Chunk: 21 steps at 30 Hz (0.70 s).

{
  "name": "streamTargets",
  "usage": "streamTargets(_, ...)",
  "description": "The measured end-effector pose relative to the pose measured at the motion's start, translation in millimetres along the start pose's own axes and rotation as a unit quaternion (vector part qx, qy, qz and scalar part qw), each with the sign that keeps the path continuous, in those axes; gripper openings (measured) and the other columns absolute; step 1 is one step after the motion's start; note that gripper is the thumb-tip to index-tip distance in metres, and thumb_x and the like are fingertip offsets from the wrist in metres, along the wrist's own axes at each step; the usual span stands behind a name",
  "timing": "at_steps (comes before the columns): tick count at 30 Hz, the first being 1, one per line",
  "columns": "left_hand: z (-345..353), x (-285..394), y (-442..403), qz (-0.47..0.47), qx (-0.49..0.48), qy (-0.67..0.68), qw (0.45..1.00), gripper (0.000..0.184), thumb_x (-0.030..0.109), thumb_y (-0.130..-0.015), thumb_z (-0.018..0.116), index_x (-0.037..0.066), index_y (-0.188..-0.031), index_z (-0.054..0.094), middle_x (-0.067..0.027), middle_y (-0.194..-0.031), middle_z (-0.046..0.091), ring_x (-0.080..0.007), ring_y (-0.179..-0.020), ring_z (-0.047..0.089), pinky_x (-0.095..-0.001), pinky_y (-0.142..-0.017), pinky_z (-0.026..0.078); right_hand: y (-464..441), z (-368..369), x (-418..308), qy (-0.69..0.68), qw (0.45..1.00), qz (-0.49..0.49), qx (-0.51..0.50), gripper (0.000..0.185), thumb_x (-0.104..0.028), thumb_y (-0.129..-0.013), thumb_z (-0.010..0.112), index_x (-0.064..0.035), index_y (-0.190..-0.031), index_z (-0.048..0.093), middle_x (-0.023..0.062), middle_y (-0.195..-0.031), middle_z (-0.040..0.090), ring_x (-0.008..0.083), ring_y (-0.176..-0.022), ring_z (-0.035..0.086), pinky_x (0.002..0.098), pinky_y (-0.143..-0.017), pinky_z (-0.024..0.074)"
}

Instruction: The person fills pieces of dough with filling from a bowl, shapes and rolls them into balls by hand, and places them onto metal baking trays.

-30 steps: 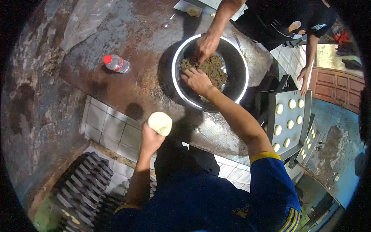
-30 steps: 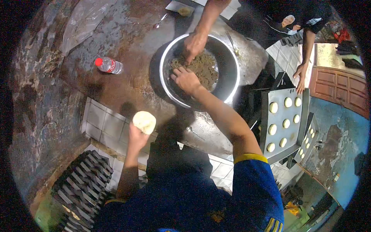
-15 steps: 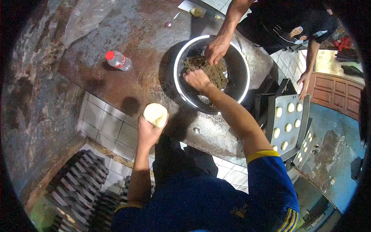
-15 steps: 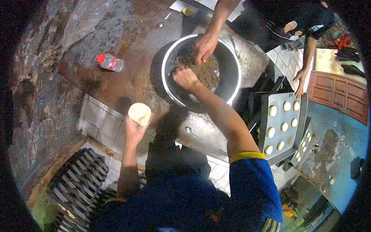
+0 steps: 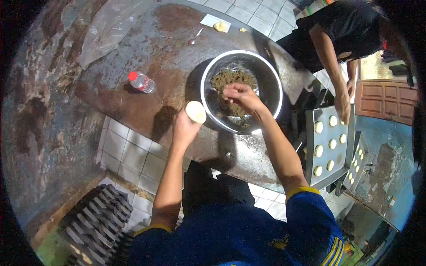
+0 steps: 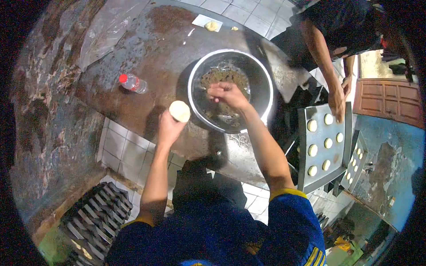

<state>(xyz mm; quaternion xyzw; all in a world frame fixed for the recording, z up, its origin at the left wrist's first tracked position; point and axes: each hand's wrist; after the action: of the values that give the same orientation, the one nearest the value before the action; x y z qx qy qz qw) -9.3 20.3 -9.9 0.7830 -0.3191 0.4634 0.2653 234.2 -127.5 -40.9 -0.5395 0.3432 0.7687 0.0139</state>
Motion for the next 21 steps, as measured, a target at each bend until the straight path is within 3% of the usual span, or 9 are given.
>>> streamTargets(2, 16.5, 24.0, -10.7, 0.004, -0.041, 0.052, 0.998, 0.038, 0.008, -0.081, 0.082, 0.001, -0.117, 0.071, -0.0181, -0.106, 0.077, -0.0301, -0.099, 0.076, -0.0404, -0.088, 0.058, 37.0, 15.5, -19.7, -0.102, 0.994, -0.011, 0.029, 0.038, -0.014, -0.095, 0.081, 0.0053, -0.126, 0.069, 0.0090, -0.100, 0.077, 0.0121, -0.086, 0.072, 0.0239, -0.074, 0.0562)
streamTargets(5, 38.9, 54.2, -17.8, 0.052, -0.083, 0.078, 0.992, 0.041, 0.005, -0.081, 0.080, 0.001, -0.121, 0.068, -0.0188, -0.108, 0.077, -0.0323, -0.100, 0.076, -0.0408, -0.089, 0.058, 88.5, 43.6, -51.0, 0.146, 0.971, -0.171, 0.085, 0.036, -0.013, -0.095, 0.079, 0.0001, -0.128, 0.072, 0.0095, -0.100, 0.079, 0.0147, -0.089, 0.074, 0.0297, -0.076, 0.0590)
streamTargets(8, 46.9, 84.7, -20.1, 0.087, -0.112, 0.079, 0.987, 0.041, 0.003, -0.081, 0.079, 0.001, -0.121, 0.067, -0.0198, -0.109, 0.076, -0.0348, -0.102, 0.075, -0.0415, -0.089, 0.057, 122.6, 47.0, -59.4, 0.495, 0.759, -0.397, 0.146, 0.040, -0.013, -0.088, 0.074, -0.0076, -0.128, 0.072, 0.0093, -0.115, 0.076, 0.0311, -0.093, 0.072, 0.0398, -0.081, 0.0607)
streamTargets(10, 52.8, 97.2, -21.8, 0.119, -0.120, 0.087, 0.982, 0.041, 0.002, -0.081, 0.078, 0.001, -0.121, 0.067, -0.0202, -0.109, 0.075, -0.0360, -0.104, 0.074, -0.0420, -0.090, 0.057, 152.6, 57.2, -76.9, 0.588, 0.697, -0.378, 0.161, 0.044, -0.013, -0.090, 0.064, -0.0084, -0.134, 0.069, 0.0079, -0.126, 0.072, 0.0277, -0.098, 0.069, 0.0392, -0.081, 0.0606)
streamTargets(12, 58.2, 104.1, -19.6, 0.141, -0.135, 0.096, 0.976, 0.039, 0.002, -0.081, 0.077, 0.001, -0.119, 0.067, -0.0206, -0.109, 0.074, -0.0364, -0.105, 0.073, -0.0422, -0.090, 0.056, 169.7, 62.0, -79.2, 0.634, 0.682, -0.326, 0.162, 0.048, -0.013, -0.092, 0.058, -0.0065, -0.138, 0.065, 0.0079, -0.135, 0.067, 0.0276, -0.106, 0.064, 0.0393, -0.093, 0.0565)
streamTargets(15, 64.3, 119.3, -12.0, 0.140, -0.168, 0.094, 0.971, 0.042, 0.002, -0.081, 0.077, 0.001, -0.122, 0.067, -0.0201, -0.111, 0.075, -0.0343, -0.104, 0.074, -0.0413, -0.089, 0.056, 200.3, 53.4, -96.8, 0.620, 0.709, -0.293, 0.163, 0.058, -0.004, -0.085, 0.065, -0.0076, -0.143, 0.064, 0.0116, -0.136, 0.067, 0.0304, -0.111, 0.065, 0.0407, -0.099, 0.0548)
streamTargets(17, 72.0, 127.1, -5.1, 0.129, -0.180, 0.126, 0.967, 0.048, 0.005, -0.081, 0.079, 0.001, -0.128, 0.067, -0.0193, -0.112, 0.076, -0.0308, -0.104, 0.075, -0.0402, -0.090, 0.057, 217.2, 44.7, -107.1, 0.537, 0.775, -0.292, 0.157, 0.060, -0.001, -0.083, 0.064, -0.0073, -0.142, 0.062, 0.0120, -0.138, 0.064, 0.0324, -0.115, 0.062, 0.0430, -0.100, 0.0527)
streamTargets(20, 64.8, 165.2, 6.2, 0.109, -0.233, 0.090, 0.962, 0.048, 0.001, -0.082, 0.076, 0.001, -0.129, 0.067, -0.0161, -0.113, 0.075, -0.0241, -0.106, 0.072, -0.0369, -0.093, 0.056, 238.3, 50.0, -105.8, 0.527, 0.746, -0.335, 0.231, 0.063, 0.003, -0.078, 0.066, -0.0097, -0.140, 0.063, 0.0124, -0.138, 0.063, 0.0338, -0.118, 0.061, 0.0433, -0.101, 0.0513)
streamTargets(21, 70.2, 161.3, 6.6, 0.135, -0.220, 0.075, 0.963, 0.049, 0.003, -0.082, 0.078, 0.002, -0.129, 0.067, -0.0143, -0.115, 0.076, -0.0230, -0.107, 0.072, -0.0379, -0.093, 0.056, 242.5, 43.1, -98.5, 0.576, 0.705, -0.353, 0.215, 0.060, 0.000, -0.080, 0.066, -0.0116, -0.139, 0.064, 0.0118, -0.138, 0.062, 0.0337, -0.122, 0.060, 0.0449, -0.103, 0.0506)
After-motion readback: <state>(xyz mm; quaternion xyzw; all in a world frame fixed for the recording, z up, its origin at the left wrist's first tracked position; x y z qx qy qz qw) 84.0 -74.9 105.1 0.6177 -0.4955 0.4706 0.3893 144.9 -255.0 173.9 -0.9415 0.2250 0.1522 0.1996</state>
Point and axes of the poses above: each hand's wrist, its own y-axis away from the middle knuckle, its own z-axis out of the palm, x = y × z
